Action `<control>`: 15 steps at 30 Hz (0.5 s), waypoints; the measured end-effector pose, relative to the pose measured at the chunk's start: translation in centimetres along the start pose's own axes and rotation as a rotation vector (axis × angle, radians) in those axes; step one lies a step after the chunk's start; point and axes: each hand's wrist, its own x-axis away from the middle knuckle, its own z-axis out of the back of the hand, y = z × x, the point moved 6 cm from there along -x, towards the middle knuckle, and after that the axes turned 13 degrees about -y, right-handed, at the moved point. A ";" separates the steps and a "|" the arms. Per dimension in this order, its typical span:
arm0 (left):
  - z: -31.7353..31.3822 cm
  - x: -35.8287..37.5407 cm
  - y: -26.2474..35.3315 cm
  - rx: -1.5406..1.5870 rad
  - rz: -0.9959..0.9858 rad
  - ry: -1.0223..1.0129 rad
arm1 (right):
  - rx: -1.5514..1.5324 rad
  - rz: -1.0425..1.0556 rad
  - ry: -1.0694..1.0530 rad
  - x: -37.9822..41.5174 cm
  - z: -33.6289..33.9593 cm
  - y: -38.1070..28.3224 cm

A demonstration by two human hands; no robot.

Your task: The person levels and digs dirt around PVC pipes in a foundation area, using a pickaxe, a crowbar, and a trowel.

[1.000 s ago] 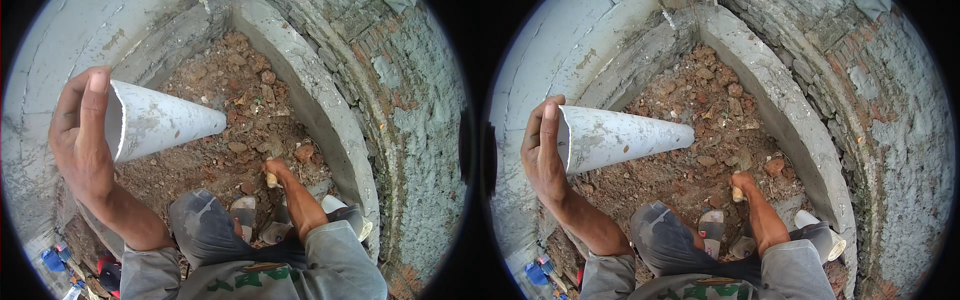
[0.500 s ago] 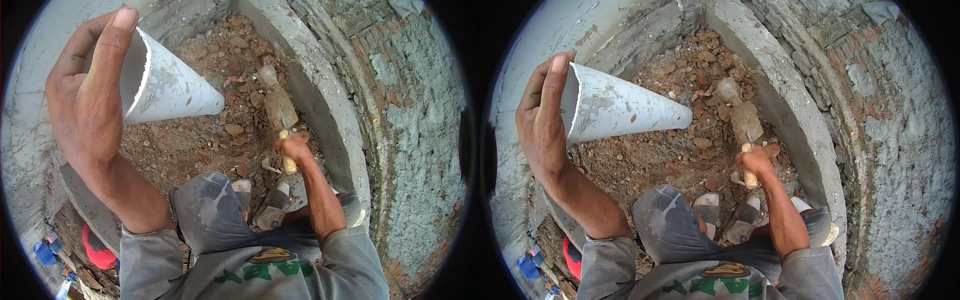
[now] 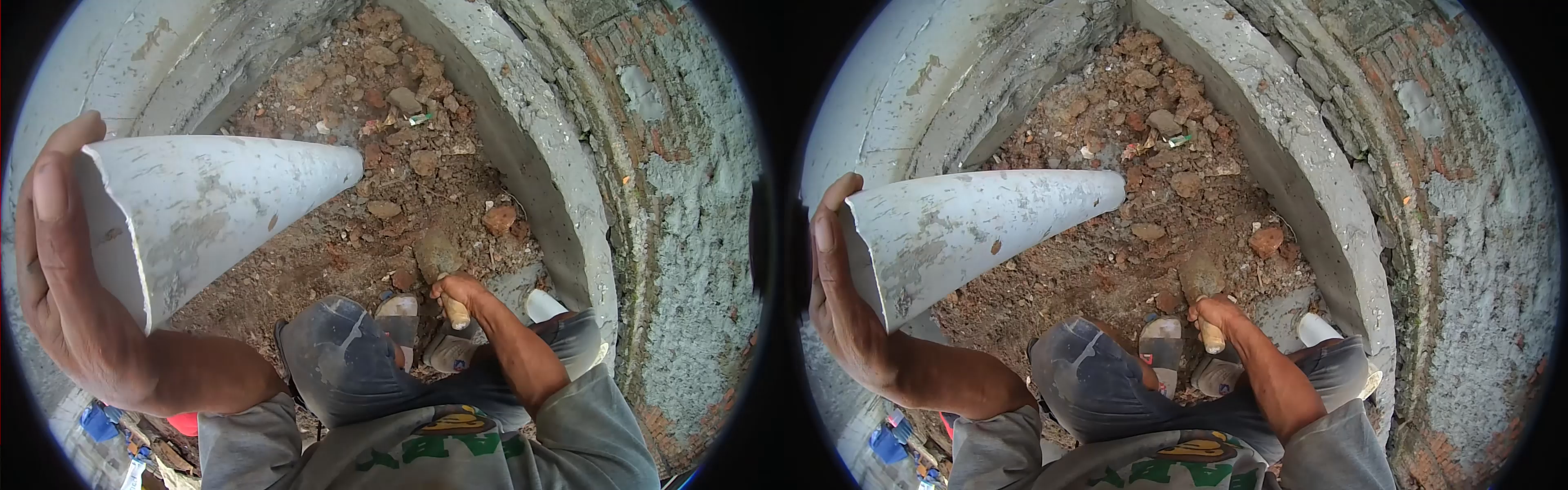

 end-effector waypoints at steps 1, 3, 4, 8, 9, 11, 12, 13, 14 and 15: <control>0.1 -0.1 -0.3 0.044 0.013 -0.038 | -0.031 -0.006 -0.001 0.1 -0.4 0.2; 0.3 -0.3 -0.4 0.135 0.064 -0.056 | -0.091 -0.028 -0.032 -1.0 -0.3 0.3; 0.3 -0.3 -0.8 0.251 0.205 0.015 | -0.105 -0.021 -0.049 -1.1 0.0 -0.3; -0.5 -0.7 -2.5 0.540 0.371 0.196 | -0.096 -0.045 -0.036 -1.0 -0.3 0.6; -0.5 -0.7 -2.8 0.524 0.318 0.218 | -0.057 -0.008 0.009 -0.7 0.0 -0.1; -0.5 -0.5 -2.7 0.492 0.081 0.178 | -0.050 -0.006 -0.012 -3.0 -0.1 0.7; -0.5 -0.5 -2.4 0.481 0.004 0.163 | 0.067 0.089 0.078 -5.4 0.4 0.8; -0.5 -0.8 -2.2 0.502 0.046 0.160 | 0.190 0.190 0.168 -6.7 0.8 -0.3; -0.2 -1.1 -2.3 0.492 0.067 0.172 | 0.233 0.152 0.140 -8.1 0.0 -2.9; 0.1 -1.4 -2.3 0.483 0.089 0.183 | 0.268 0.116 0.108 -9.6 -1.0 -5.8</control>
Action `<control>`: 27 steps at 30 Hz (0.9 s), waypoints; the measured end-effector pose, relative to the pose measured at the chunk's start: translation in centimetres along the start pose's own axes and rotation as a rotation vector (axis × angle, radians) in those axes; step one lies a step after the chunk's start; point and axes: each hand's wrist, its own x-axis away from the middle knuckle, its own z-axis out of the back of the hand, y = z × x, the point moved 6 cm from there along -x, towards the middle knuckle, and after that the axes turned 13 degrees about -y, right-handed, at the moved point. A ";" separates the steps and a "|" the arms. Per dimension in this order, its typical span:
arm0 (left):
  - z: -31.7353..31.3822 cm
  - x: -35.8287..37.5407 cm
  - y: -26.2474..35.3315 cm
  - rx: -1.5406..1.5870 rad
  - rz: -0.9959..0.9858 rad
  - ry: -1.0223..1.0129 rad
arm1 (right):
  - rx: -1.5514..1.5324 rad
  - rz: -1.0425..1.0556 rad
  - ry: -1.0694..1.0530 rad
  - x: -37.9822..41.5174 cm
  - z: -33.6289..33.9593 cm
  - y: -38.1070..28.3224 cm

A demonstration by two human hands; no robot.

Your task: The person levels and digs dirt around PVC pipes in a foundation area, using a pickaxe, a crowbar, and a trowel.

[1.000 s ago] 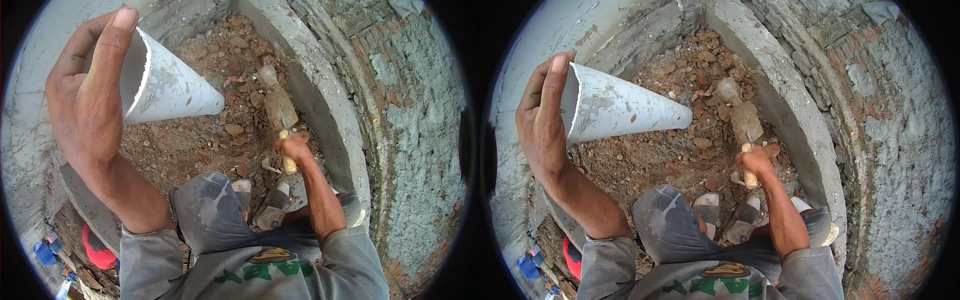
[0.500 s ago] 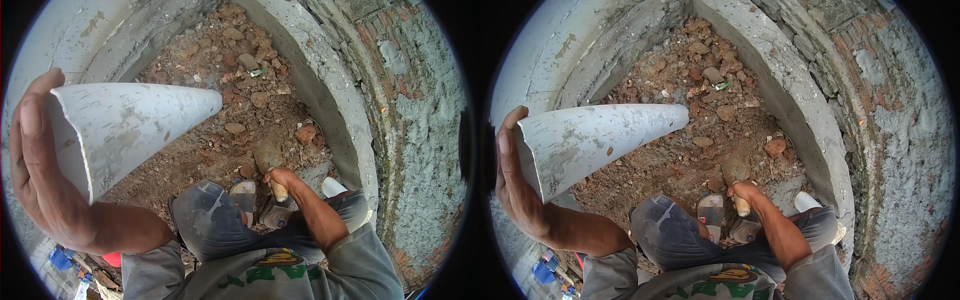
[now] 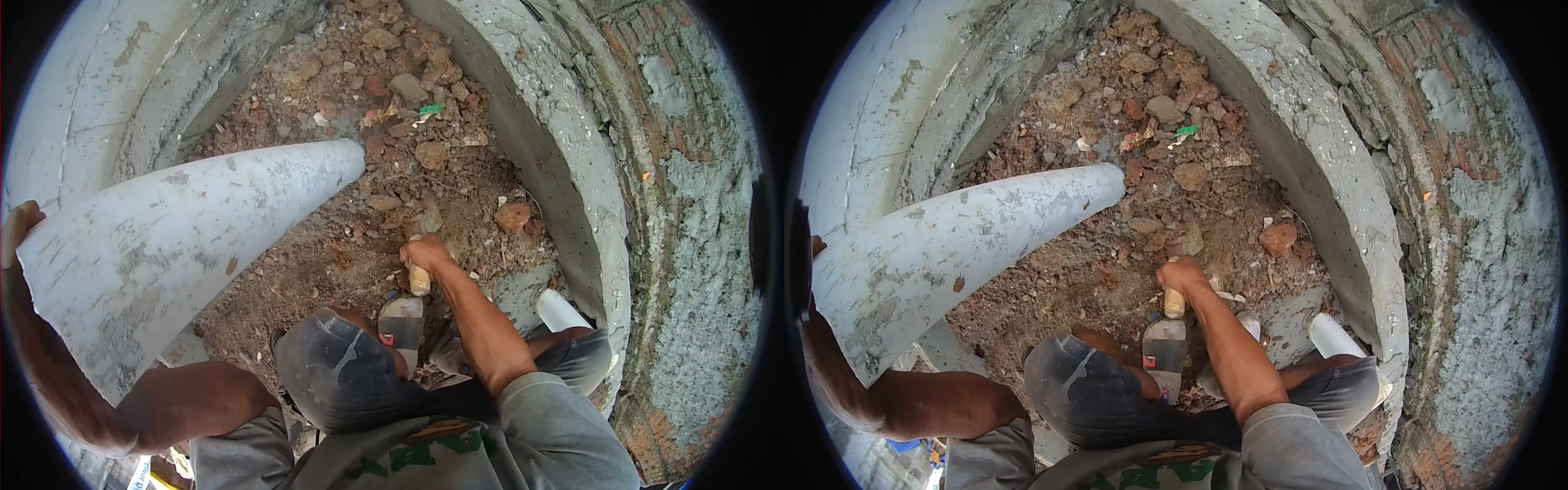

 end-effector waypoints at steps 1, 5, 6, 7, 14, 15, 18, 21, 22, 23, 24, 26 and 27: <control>-0.6 -0.5 1.6 -0.358 -0.204 -0.114 | -0.001 0.003 -0.012 0.2 0.1 -1.6; -0.8 1.3 2.1 -0.420 -0.065 -0.245 | -0.163 0.103 -0.043 -0.2 0.2 1.9; -0.6 1.5 2.0 -0.454 -0.044 -0.196 | -0.150 0.169 -0.058 -1.4 0.5 3.6; -0.9 1.4 2.2 -0.472 -0.020 -0.140 | -0.130 0.190 -0.046 -0.5 0.8 3.0; -0.7 1.7 2.4 -0.521 -0.064 -0.051 | -0.399 0.312 -0.211 8.7 1.1 -0.8; -0.6 1.7 2.3 -0.434 -0.002 -0.042 | -0.340 0.391 -0.183 11.6 1.1 -2.7; -1.0 1.5 2.4 -0.398 -0.046 -0.091 | -0.216 0.524 -0.099 18.8 2.5 -10.9; -0.3 2.2 0.9 -0.220 0.340 0.118 | -0.169 0.386 -0.049 17.9 3.9 -9.9; -0.1 2.4 1.0 -0.238 0.344 0.108 | -0.153 0.305 -0.051 16.8 4.1 -7.1; -0.2 2.3 1.0 -0.185 0.345 0.095 | -0.120 0.323 0.020 15.8 4.3 -4.2; -0.2 2.2 0.9 -0.210 0.350 0.109 | -0.224 0.161 -0.039 15.6 3.6 -1.4; -0.7 1.4 2.1 -0.467 0.016 -0.031 | -0.286 0.093 -0.049 12.9 2.9 2.4; -1.0 1.5 2.5 -0.559 -0.089 -0.073 | -0.285 0.004 -0.032 10.9 2.6 3.5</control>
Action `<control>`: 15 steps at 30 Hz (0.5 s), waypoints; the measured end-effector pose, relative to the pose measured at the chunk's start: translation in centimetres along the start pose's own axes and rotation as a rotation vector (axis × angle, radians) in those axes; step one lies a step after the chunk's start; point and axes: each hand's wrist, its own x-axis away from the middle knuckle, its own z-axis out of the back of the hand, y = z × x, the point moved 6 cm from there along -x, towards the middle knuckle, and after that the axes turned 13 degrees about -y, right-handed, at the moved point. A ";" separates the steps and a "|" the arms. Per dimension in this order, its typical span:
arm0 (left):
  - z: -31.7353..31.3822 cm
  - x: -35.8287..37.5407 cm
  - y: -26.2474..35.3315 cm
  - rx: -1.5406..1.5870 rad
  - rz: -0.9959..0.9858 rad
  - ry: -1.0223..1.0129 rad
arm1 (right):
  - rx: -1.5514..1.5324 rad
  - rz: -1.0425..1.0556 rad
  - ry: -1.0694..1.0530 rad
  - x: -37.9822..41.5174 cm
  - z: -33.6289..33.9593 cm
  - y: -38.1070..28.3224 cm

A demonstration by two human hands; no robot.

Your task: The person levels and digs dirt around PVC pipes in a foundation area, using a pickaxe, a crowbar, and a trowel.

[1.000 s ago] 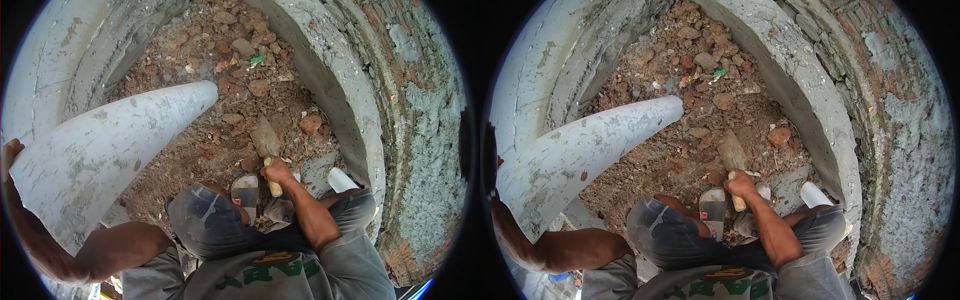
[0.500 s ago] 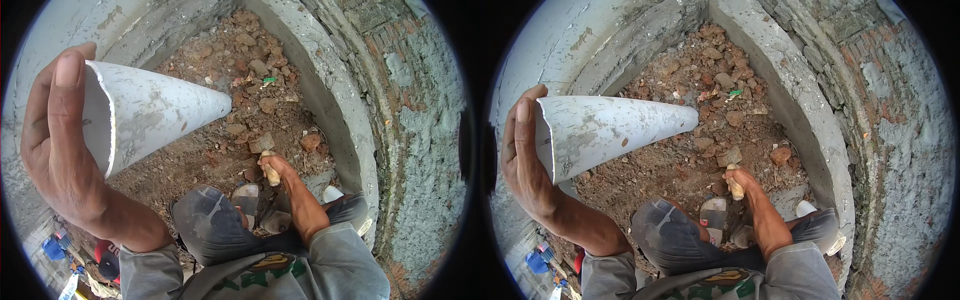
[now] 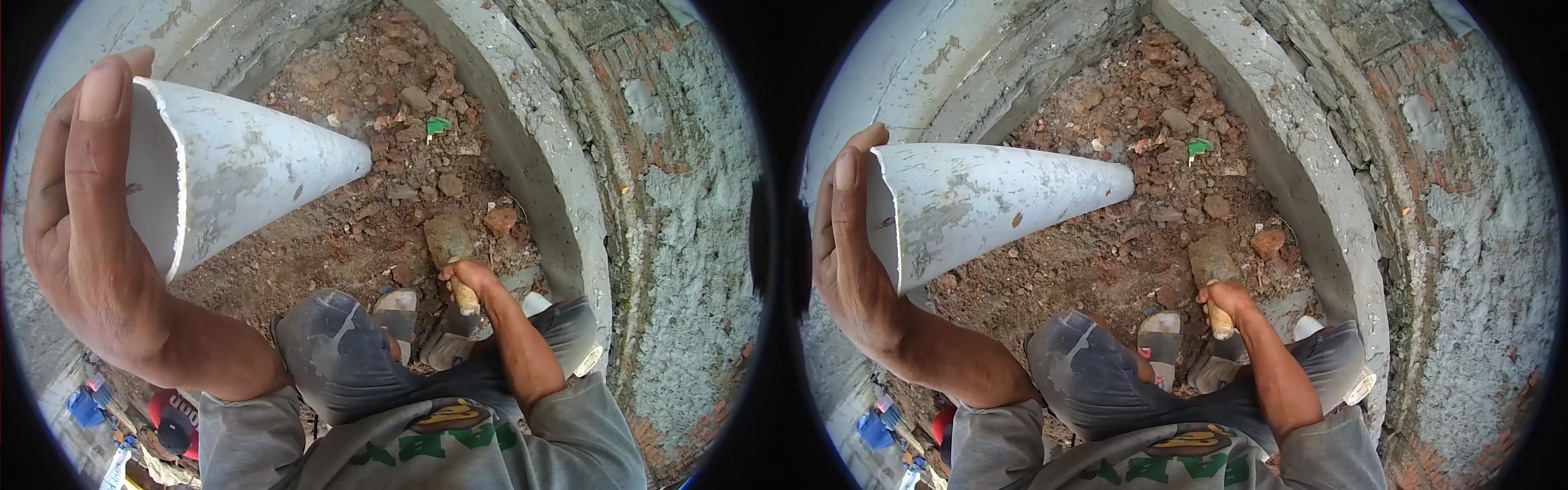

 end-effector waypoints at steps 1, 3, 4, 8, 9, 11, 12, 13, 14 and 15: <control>-0.1 0.0 0.0 -0.001 0.010 0.001 | 0.007 -0.082 0.026 -2.0 0.2 0.8; -0.2 -0.1 -0.1 -0.004 0.031 0.004 | 0.119 -0.064 -0.025 -4.6 1.0 -1.2; -0.3 -0.2 -0.2 0.005 0.012 -0.025 | 0.096 -0.157 -0.068 -3.8 1.1 -1.7; 0.6 0.2 -1.3 0.127 0.087 -0.112 | 0.299 -0.112 0.001 -3.9 2.2 -1.1; 0.2 0.1 -1.1 0.118 0.064 -0.138 | 0.402 -0.132 0.054 -3.6 1.9 -0.9; -0.4 0.1 -0.5 0.100 0.019 -0.189 | 0.550 -0.081 0.190 -2.2 2.1 -0.8; -0.1 -1.2 -0.5 0.332 0.373 -0.024 | 0.691 0.010 0.356 -1.1 2.7 -2.4; -0.3 -1.2 -1.0 0.431 0.471 0.035 | 0.684 0.007 0.354 -0.7 3.2 -2.8; -0.6 -1.1 -1.5 0.536 0.565 0.108 | 0.663 0.029 0.491 0.4 4.7 -3.4; -0.8 -1.0 -1.9 0.639 0.653 0.194 | 0.644 0.053 0.631 1.2 5.9 -4.0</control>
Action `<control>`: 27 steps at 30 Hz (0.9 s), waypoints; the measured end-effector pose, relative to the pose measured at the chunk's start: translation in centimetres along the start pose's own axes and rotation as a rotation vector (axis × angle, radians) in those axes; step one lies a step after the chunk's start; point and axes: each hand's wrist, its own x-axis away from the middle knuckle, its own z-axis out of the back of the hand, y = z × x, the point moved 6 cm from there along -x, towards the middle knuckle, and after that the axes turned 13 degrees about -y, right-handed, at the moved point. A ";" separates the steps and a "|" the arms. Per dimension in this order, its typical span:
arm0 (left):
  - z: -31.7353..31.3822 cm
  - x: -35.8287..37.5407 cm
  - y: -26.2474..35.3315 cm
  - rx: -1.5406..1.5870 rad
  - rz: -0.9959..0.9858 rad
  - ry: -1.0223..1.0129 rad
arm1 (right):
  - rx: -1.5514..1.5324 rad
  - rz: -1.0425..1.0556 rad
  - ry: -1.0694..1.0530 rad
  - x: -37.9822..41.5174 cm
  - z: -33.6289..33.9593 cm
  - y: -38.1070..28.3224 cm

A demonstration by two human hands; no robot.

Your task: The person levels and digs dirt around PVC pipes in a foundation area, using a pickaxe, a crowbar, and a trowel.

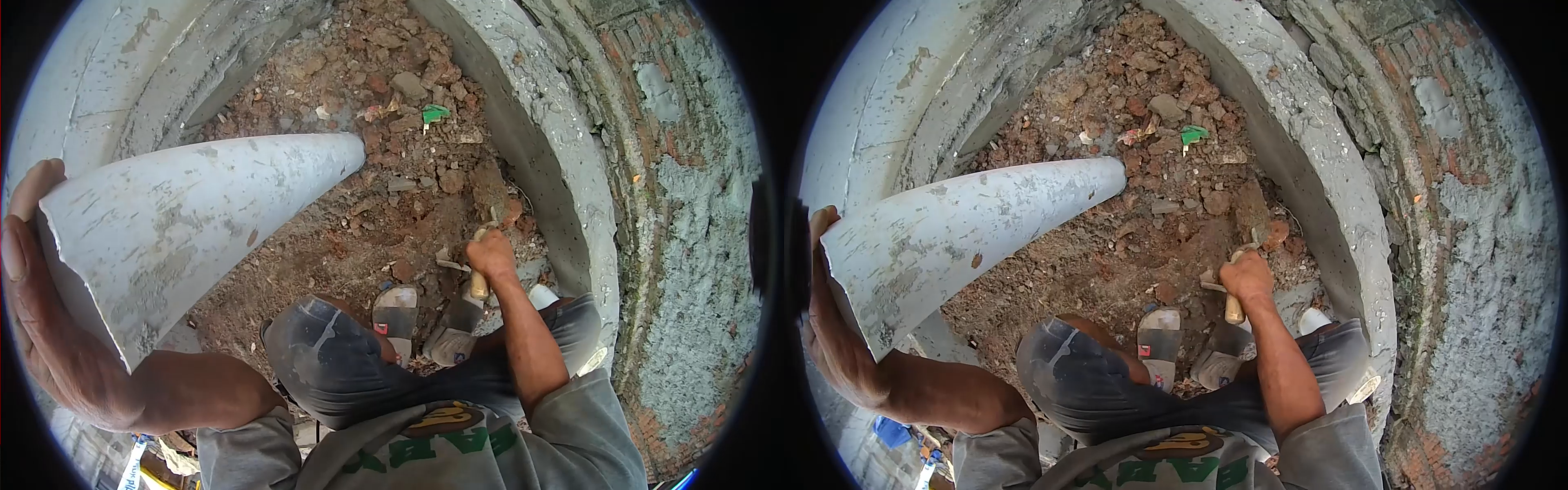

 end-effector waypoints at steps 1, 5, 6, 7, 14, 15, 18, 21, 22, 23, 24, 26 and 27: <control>0.0 0.1 -0.1 0.011 0.045 0.034 | 0.003 -0.003 0.004 -1.6 0.3 -0.4; -0.1 0.4 0.5 0.010 0.097 0.101 | -0.108 -0.015 -0.393 -7.5 -4.1 -1.7; -0.4 0.2 0.9 0.004 0.101 0.111 | -0.162 -0.015 -0.399 -7.4 -5.1 -1.6; -1.0 0.3 1.7 0.020 0.166 0.177 | -0.151 -0.018 -0.405 -6.3 -5.5 -1.0; 1.8 0.6 -0.5 -0.318 -0.169 -0.127 | -0.318 -0.068 -0.600 -7.4 -6.9 -0.8; 1.3 1.0 0.0 -0.445 -0.345 -0.244 | -0.412 -0.059 -0.638 -6.8 -6.2 -1.1; 0.5 1.7 0.5 -0.566 -0.511 -0.288 | -0.416 -0.078 -0.569 -5.9 -5.6 -3.0; 0.0 1.6 1.3 -0.541 -0.496 -0.220 | -0.223 0.021 -0.443 -6.2 -6.6 -5.4; -0.1 1.8 1.5 -0.531 -0.485 -0.229 | -0.211 0.031 -0.436 -5.8 -6.8 -4.6; 0.4 1.5 0.7 -0.415 -0.166 -0.141 | -0.427 0.021 -0.512 -5.5 -7.5 -3.0; 0.8 1.5 0.2 -0.410 -0.153 -0.133 | -0.644 0.006 -0.585 -4.8 -7.7 -2.2; 0.6 1.5 0.6 -0.454 -0.415 -0.182 | -0.698 -0.016 -0.632 -4.3 -7.9 -0.9; 0.3 1.5 1.0 -0.443 -0.487 -0.175 | -0.770 -0.029 -0.682 -3.8 -8.1 -0.8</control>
